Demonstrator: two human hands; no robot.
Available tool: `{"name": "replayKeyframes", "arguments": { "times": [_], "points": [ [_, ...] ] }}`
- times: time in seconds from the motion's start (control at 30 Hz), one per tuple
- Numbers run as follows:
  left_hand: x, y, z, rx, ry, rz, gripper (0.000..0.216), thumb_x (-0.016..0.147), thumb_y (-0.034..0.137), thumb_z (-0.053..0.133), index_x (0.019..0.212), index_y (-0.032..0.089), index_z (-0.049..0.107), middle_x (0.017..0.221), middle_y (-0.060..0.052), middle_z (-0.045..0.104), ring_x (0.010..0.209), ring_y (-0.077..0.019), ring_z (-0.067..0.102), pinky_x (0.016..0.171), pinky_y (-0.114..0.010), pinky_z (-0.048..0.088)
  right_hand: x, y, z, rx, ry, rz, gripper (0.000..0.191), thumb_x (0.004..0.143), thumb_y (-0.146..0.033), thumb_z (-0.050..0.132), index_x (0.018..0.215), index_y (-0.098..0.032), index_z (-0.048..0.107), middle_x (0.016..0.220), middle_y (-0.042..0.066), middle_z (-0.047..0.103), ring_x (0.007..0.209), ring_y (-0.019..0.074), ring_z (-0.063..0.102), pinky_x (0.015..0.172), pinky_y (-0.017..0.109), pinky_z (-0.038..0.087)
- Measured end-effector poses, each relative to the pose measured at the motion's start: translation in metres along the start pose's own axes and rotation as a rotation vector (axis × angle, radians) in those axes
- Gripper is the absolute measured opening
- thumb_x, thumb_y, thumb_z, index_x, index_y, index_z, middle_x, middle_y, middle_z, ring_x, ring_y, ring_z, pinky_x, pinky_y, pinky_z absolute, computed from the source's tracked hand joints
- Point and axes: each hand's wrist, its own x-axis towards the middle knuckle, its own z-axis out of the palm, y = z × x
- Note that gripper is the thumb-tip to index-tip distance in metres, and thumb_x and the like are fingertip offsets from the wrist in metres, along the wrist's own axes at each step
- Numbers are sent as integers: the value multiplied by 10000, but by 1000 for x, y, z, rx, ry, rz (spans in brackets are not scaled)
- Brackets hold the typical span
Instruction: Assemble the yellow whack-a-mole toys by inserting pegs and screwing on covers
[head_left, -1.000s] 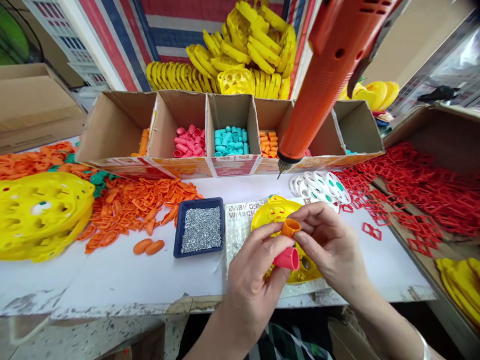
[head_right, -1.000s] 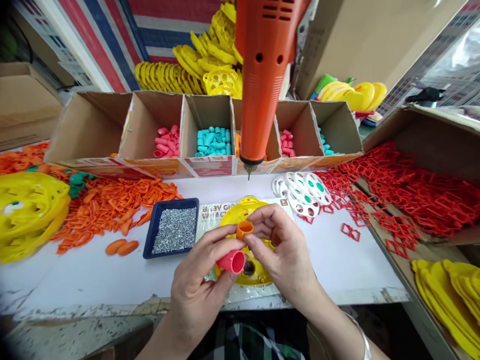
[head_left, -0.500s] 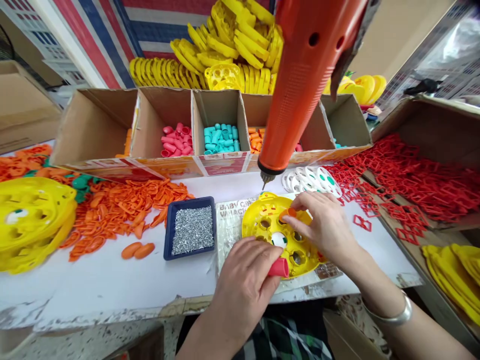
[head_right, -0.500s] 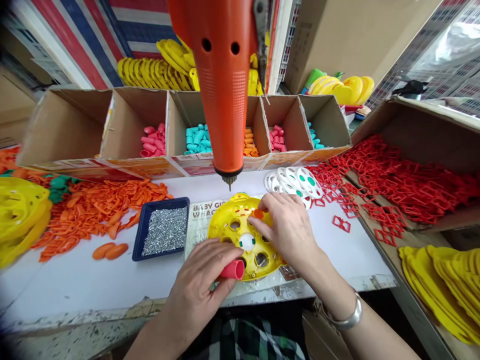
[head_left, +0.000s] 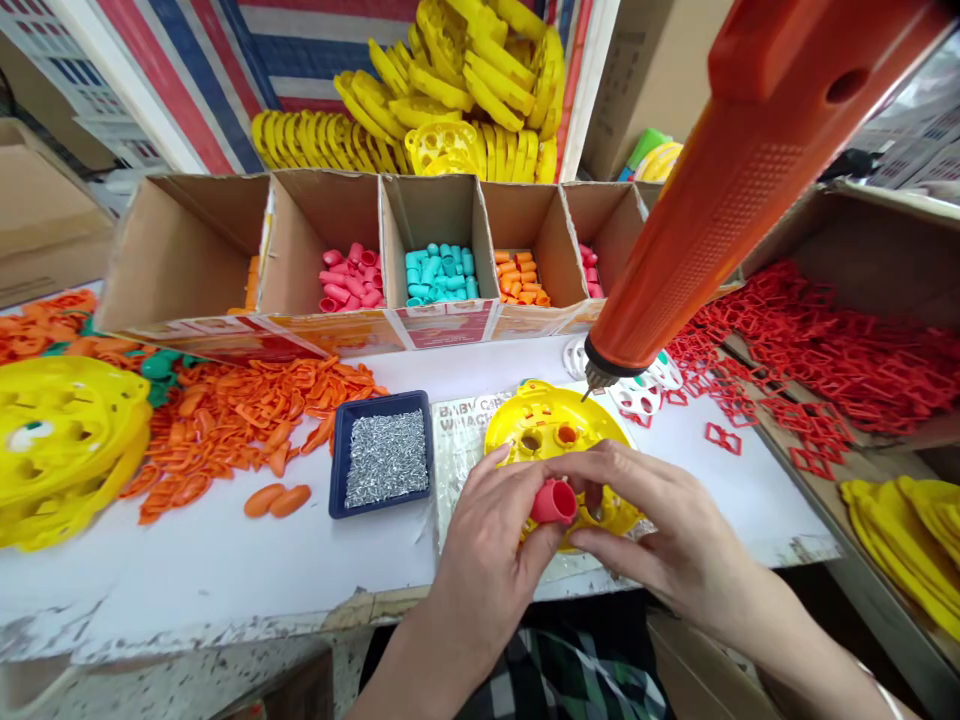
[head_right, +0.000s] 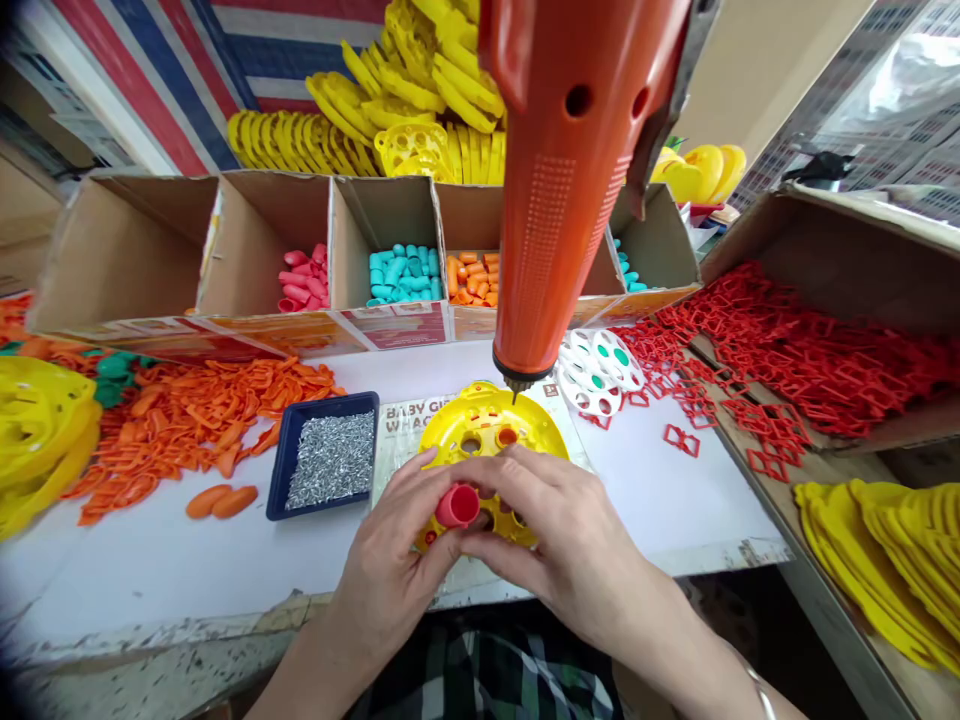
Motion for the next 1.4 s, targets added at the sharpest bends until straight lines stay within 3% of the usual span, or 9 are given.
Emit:
{"name": "replayKeyframes", "arguments": {
  "times": [0.1,0.2,0.3,0.47,0.7,0.93,1.03,1.27,1.4],
  "points": [
    [2,1,-1,-5,-25,5,175,1009,290,470,1114,185,563,1039,-56,736,990,-182,693,1044,-419,499,4,3,8,-41,5,-45,322,962,-240,605,1268,-273,513,1086,-8,663,989,116,616,890,214,455],
    [-4,-1,-4,70,-28,-52,382,982,365,533,1299,157,488,1164,-105,712,1096,-225,665,1055,-482,485,9,13,4,-133,74,21,251,958,-208,591,1202,-230,537,1030,4,670,918,122,641,825,222,478],
    [-13,-6,-8,123,-61,-79,375,944,329,611,1273,176,515,1161,-104,714,1085,-253,671,1053,-562,458,19,25,-1,-274,98,82,200,938,-204,607,1134,-199,566,983,21,683,848,166,661,758,277,495],
    [-15,-8,-14,84,-36,-52,219,939,174,597,1157,190,582,1099,-76,728,1047,-234,682,1043,-583,443,40,33,0,-487,-14,23,157,918,-212,639,1068,-173,612,949,50,685,830,243,663,716,355,490],
    [-14,-14,-12,94,2,-48,185,944,153,578,1124,186,602,1104,-81,725,1044,-232,677,1034,-583,444,56,32,5,-615,-179,0,126,913,-187,634,1032,-167,672,977,70,674,859,267,643,781,422,498],
    [1,-30,-27,190,35,-25,178,953,161,558,1124,187,598,1079,-70,720,1005,-211,663,1032,-513,451,16,39,-15,-369,57,86,246,977,-256,546,1215,-203,582,1194,96,608,1081,233,607,919,386,496],
    [21,-35,-28,239,-46,-10,184,956,217,570,1126,170,624,1080,-81,707,1009,-238,639,986,-488,473,-4,44,-10,-336,145,117,250,970,-233,541,1216,-214,581,1225,100,582,1138,235,576,963,398,482],
    [60,-39,-23,234,-498,103,219,994,167,481,1131,198,648,1139,-43,708,1070,-208,629,1100,-479,340,-13,48,11,-270,156,110,294,965,-212,535,1257,-219,569,1277,107,579,1177,239,554,1007,446,465],
    [65,-44,-23,207,-538,121,213,999,182,480,1138,193,640,1129,-50,701,1077,-210,614,1045,-435,396,-13,51,14,-268,194,78,272,958,-202,549,1228,-202,581,1251,107,612,1153,238,565,991,448,460]
  ]
}}
